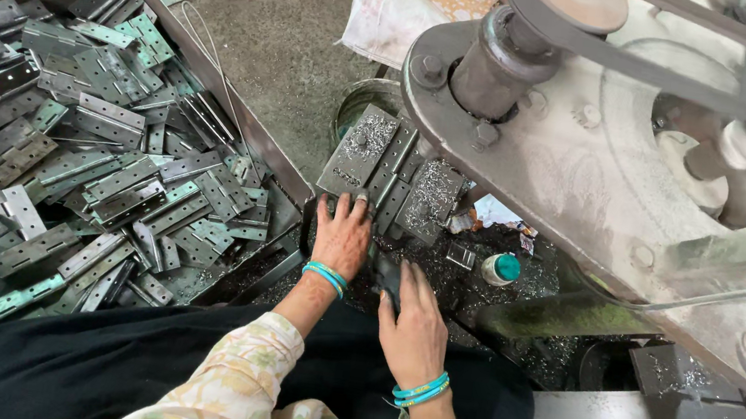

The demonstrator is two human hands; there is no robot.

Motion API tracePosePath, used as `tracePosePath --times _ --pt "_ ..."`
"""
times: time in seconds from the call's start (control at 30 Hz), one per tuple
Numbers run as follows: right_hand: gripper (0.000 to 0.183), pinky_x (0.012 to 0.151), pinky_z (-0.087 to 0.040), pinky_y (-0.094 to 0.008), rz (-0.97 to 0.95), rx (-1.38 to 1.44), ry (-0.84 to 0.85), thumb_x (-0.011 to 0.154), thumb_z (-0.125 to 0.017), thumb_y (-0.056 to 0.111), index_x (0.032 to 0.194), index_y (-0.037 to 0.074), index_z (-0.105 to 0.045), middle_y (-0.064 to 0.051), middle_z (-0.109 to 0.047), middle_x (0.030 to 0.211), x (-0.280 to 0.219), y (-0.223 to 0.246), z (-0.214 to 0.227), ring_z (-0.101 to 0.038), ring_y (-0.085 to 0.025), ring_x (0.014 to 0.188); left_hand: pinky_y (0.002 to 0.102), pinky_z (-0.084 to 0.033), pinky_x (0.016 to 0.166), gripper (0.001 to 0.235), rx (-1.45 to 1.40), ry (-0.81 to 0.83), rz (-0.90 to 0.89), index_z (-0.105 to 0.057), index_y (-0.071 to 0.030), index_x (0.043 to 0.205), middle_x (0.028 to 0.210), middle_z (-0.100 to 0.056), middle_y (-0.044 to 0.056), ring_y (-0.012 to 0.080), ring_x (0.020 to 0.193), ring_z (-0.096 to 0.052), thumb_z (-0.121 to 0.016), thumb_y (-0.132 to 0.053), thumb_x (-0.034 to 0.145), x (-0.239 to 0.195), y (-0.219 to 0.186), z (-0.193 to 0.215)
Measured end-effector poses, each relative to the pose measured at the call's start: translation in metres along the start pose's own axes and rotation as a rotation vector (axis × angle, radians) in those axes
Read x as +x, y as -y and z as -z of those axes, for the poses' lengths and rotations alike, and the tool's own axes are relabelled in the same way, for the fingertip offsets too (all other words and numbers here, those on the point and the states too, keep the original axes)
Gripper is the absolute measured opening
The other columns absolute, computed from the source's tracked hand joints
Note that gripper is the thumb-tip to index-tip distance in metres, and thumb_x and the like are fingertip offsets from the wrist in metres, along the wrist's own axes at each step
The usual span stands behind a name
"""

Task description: The person takes L-shaped metal brackets from a bin and places them one at a time under a mechanical drill to create holes.

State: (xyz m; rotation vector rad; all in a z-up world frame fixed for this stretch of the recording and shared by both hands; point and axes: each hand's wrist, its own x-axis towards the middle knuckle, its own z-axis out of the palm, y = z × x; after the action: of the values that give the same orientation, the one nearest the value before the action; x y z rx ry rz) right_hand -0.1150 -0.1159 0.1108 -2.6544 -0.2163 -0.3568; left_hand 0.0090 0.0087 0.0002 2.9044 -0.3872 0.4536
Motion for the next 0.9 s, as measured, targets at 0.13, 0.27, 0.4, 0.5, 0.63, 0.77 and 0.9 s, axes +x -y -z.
tracePosePath --times 0.13,0.27,0.4,0.5,0.63,0.77,0.9 --pt "0.053 0.099 -0.051 -0.044 -0.062 -0.071 0.039 0.093 -0.064 0.026 0.139 0.000 -0.054 -0.022 -0.060 0.138 -0.009 -0.002 -0.006 -0.060 -0.039 0.122 0.071 -0.025 0.112 0.036 0.052 0.080 -0.015 -0.072 -0.010 0.119 0.146 -0.051 0.007 0.0358 0.140 -0.038 -0.059 -0.023 0.088 0.013 0.003 -0.002" --pt "0.058 0.094 -0.053 -0.044 -0.181 -0.148 0.156 0.093 -0.066 0.032 0.142 0.004 -0.051 -0.018 -0.063 0.130 -0.037 -0.021 -0.024 -0.063 -0.038 0.116 0.070 -0.025 0.113 0.037 0.028 0.009 -0.012 -0.071 -0.010 0.122 0.146 -0.053 0.008 0.0369 0.139 -0.038 -0.057 -0.021 0.090 0.030 0.000 -0.009" --pt "0.066 0.085 -0.056 -0.048 -0.273 -0.238 0.361 0.094 -0.065 0.036 0.147 0.007 -0.039 -0.018 -0.060 0.124 -0.082 -0.044 -0.064 -0.067 -0.039 0.105 0.071 -0.025 0.112 0.039 0.024 0.061 -0.024 -0.070 -0.008 0.124 0.144 -0.053 0.009 0.0388 0.139 -0.037 -0.057 -0.022 0.091 0.039 -0.001 -0.009" --pt "0.077 0.077 -0.058 -0.052 -0.385 -0.224 0.523 0.092 -0.065 0.031 0.155 0.009 -0.027 -0.023 -0.053 0.130 -0.108 -0.050 -0.105 -0.068 -0.042 0.096 0.070 -0.025 0.113 0.038 0.031 0.101 -0.041 -0.070 -0.008 0.124 0.144 -0.053 0.010 0.0382 0.140 -0.036 -0.056 -0.022 0.091 0.038 0.000 -0.006" --pt "0.079 0.071 -0.057 -0.054 -0.369 -0.121 0.491 0.089 -0.068 0.025 0.154 0.009 -0.026 -0.026 -0.051 0.130 -0.111 -0.049 -0.117 -0.068 -0.047 0.089 0.071 -0.026 0.112 0.037 0.018 0.039 -0.058 -0.071 -0.009 0.124 0.140 -0.055 0.007 0.0373 0.138 -0.038 -0.055 -0.018 0.091 0.028 0.006 -0.004" --pt "0.077 0.073 -0.058 -0.054 -0.355 -0.144 0.492 0.090 -0.067 0.027 0.152 0.011 -0.026 -0.019 -0.055 0.125 -0.091 -0.052 -0.079 -0.071 -0.045 0.086 0.069 -0.027 0.113 0.037 -0.045 -0.032 -0.051 -0.072 -0.008 0.121 0.139 -0.057 0.008 0.0359 0.137 -0.041 -0.053 -0.017 0.091 0.039 0.010 -0.011" --pt "0.074 0.072 -0.058 -0.054 -0.318 -0.193 0.493 0.091 -0.068 0.028 0.151 0.011 -0.028 -0.021 -0.055 0.124 -0.085 -0.055 -0.070 -0.070 -0.045 0.087 0.069 -0.026 0.115 0.032 -0.096 -0.001 -0.050 -0.072 -0.008 0.119 0.140 -0.057 0.007 0.0354 0.138 -0.041 -0.052 -0.017 0.095 0.057 0.008 -0.022"
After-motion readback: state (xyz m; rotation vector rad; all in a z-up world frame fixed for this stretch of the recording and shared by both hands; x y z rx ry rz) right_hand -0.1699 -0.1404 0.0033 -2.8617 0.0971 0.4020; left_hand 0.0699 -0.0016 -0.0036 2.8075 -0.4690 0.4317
